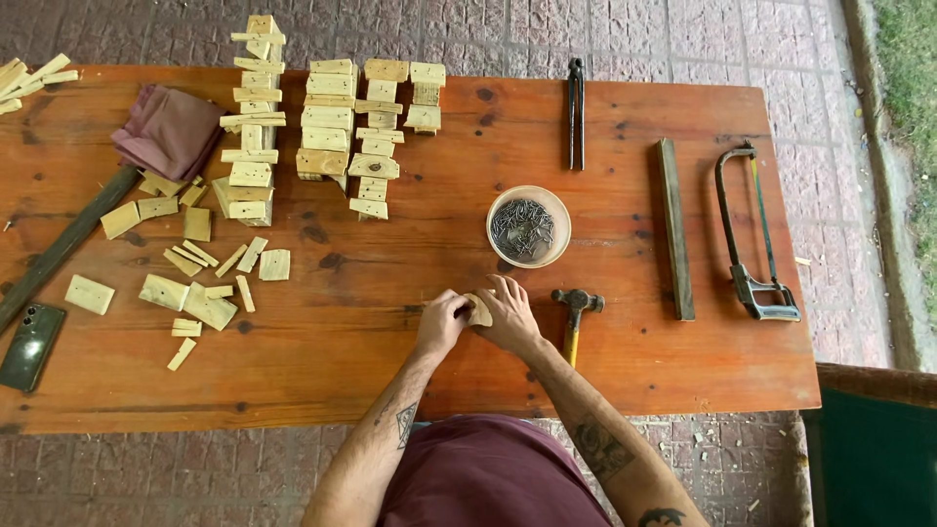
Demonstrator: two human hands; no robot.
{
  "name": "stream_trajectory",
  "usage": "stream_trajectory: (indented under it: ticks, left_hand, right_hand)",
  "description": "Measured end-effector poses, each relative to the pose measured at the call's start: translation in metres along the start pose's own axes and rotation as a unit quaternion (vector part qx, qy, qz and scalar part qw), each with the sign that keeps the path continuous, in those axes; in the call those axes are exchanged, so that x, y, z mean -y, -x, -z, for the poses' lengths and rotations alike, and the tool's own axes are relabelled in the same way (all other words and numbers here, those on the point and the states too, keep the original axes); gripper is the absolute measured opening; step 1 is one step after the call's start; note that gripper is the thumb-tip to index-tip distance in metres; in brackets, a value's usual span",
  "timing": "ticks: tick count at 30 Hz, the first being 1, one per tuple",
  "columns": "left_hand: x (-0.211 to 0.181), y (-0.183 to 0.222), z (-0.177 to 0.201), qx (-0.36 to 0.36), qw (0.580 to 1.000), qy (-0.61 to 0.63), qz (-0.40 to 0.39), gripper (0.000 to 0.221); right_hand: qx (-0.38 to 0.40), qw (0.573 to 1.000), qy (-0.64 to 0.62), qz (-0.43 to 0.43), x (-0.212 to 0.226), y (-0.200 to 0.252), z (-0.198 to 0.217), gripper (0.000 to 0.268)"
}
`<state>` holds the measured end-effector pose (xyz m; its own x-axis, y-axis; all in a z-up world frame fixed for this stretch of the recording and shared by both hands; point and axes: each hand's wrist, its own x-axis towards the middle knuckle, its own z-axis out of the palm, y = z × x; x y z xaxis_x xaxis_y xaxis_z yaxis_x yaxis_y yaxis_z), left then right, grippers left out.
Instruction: The person assembles small wooden blocks by hand, aligning them and hammering nails to join them into short rows. They repeatedly pick up blocks, position them, insert nails, and use a hammer to secure the pieces on a wooden workbench.
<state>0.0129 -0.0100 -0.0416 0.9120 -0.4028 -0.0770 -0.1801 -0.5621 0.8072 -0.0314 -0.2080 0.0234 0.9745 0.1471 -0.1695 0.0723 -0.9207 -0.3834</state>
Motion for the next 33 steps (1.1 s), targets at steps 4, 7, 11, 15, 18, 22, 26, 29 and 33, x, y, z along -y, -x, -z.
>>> stream_trajectory:
  ticks: [4,7,11,15,18,22,26,29,33]
  left_hand:
    - [-0.007,0.004,0.004,-0.004,1.000,0.003,-0.005,0.011]
    - [-0.003,0.006,0.002,-0.005,1.000,0.001,-0.003,0.011]
    - [0.000,0.004,0.000,-0.018,1.000,0.009,-0.003,0.010]
    - [-0.011,0.006,0.007,-0.021,1.000,0.013,-0.001,0.011]
    - [-0.012,0.007,0.005,-0.017,0.999,0.035,0.005,0.010]
    - [-0.007,0.008,0.005,-0.027,0.999,0.021,-0.019,0.009]
    - [-0.003,0.010,0.003,-0.031,0.999,0.030,-0.023,0.007]
    - [0.000,0.006,0.000,-0.042,0.998,0.031,-0.023,0.007]
    - [0.004,0.004,-0.005,-0.040,0.999,0.021,-0.030,0.008]
  right_hand:
    - [0.003,1.000,0.002,-0.006,0.002,0.002,0.001,0.086]
    - [0.009,1.000,0.000,-0.012,0.001,0.002,-0.002,0.086]
    - [0.013,1.000,-0.002,-0.016,0.003,-0.001,0.005,0.086]
    - [0.016,1.000,0.000,-0.019,0.003,-0.001,0.005,0.091]
    - [-0.032,0.995,-0.086,-0.044,0.000,0.006,0.027,0.099]
    - [-0.191,0.979,-0.063,-0.024,-0.041,0.011,0.040,0.065]
    - [-0.311,0.946,-0.049,-0.073,-0.080,0.047,0.056,0.033]
    - [-0.295,0.944,-0.018,-0.150,-0.104,0.085,0.047,0.029]
    - [-0.136,0.944,-0.042,-0.299,-0.096,0.134,0.046,0.043]
